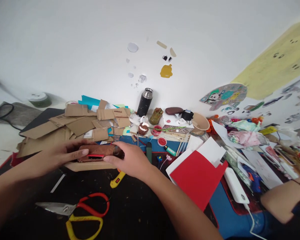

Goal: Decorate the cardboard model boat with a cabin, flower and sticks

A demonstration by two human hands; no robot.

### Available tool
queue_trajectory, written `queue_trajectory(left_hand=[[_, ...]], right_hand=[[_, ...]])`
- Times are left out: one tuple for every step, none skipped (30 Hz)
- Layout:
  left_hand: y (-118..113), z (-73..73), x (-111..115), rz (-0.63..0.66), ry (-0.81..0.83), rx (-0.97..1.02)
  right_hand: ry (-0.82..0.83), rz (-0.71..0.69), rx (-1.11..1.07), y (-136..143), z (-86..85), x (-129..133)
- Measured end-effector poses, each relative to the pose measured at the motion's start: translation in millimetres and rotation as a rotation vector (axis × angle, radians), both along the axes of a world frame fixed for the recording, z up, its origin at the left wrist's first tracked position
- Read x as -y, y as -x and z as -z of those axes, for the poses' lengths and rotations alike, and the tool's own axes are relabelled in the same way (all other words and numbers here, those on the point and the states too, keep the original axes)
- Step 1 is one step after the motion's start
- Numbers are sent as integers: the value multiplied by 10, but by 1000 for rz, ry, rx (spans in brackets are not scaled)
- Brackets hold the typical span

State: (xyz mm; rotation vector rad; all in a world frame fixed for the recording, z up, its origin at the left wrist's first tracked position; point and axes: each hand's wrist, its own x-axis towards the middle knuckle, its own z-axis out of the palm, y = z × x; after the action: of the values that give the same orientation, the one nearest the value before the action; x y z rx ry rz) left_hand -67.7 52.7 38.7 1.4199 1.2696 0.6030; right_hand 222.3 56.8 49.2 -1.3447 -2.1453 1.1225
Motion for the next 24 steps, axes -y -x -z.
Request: queue_trajectory(left_hand=[[13,-15,-6,-11,-9,-13],[25,-26,-12,-24,-19,-22],[33,-35,-16,-31,-25,-26],[38,-39,-17,-31,-29,-25],[40,-40,-16,-28,-36,-21],[40,-36,-13,-20,-44,-17],[39,-30,-8,-12,-50,-15],[37,-21,-3,-6,-54,-13],[36,-10,3,0,-55,-13],[35,2,8,4,-54,-12],[36,13,12,10,-50,-12],[39,25,14,15,-47,-10],[42,35,17,21,-47,-9],[45,43,19,26,-47,-9],[47,49,21,28,-47,-9],[47,51,23,28,-46,-9],[44,50,26,25,-46,-7],[38,45,29,21,-45,0],[29,37,32,16,-46,9],[19,26,34,12,-48,19],[7,15,36,9,-51,26],[-4,4,36,7,-53,26],[-13,-3,36,6,-55,21],[-19,-6,34,10,-55,10]], right_hand=[[-3,23,-23,4,-5,-5],[-11,38,-41,7,-9,-10],[-25,44,-52,8,-11,-16],[-42,41,-54,8,-11,-21],[-63,32,-49,9,-9,-23],[-84,22,-41,12,-6,-24],[-99,10,-33,16,-1,-21],[-107,1,-28,23,5,-17],[-108,-5,-24,32,13,-12],[-106,-9,-20,41,20,-6],[-103,-10,-17,52,27,0],[-101,-12,-14,61,33,4],[-100,-13,-11,69,37,7],[-99,-13,-9,75,41,8],[-100,-13,-10,79,43,8],[-101,-10,-13,80,44,6],[-102,-4,-17,79,45,3],[-103,2,-21,78,46,0],[-103,7,-24,76,47,-3],[-102,12,-26,75,48,-6],[-100,15,-25,74,49,-8],[-98,16,-22,74,49,-8],[-97,16,-18,75,49,-8],[-97,15,-15,75,48,-6]])
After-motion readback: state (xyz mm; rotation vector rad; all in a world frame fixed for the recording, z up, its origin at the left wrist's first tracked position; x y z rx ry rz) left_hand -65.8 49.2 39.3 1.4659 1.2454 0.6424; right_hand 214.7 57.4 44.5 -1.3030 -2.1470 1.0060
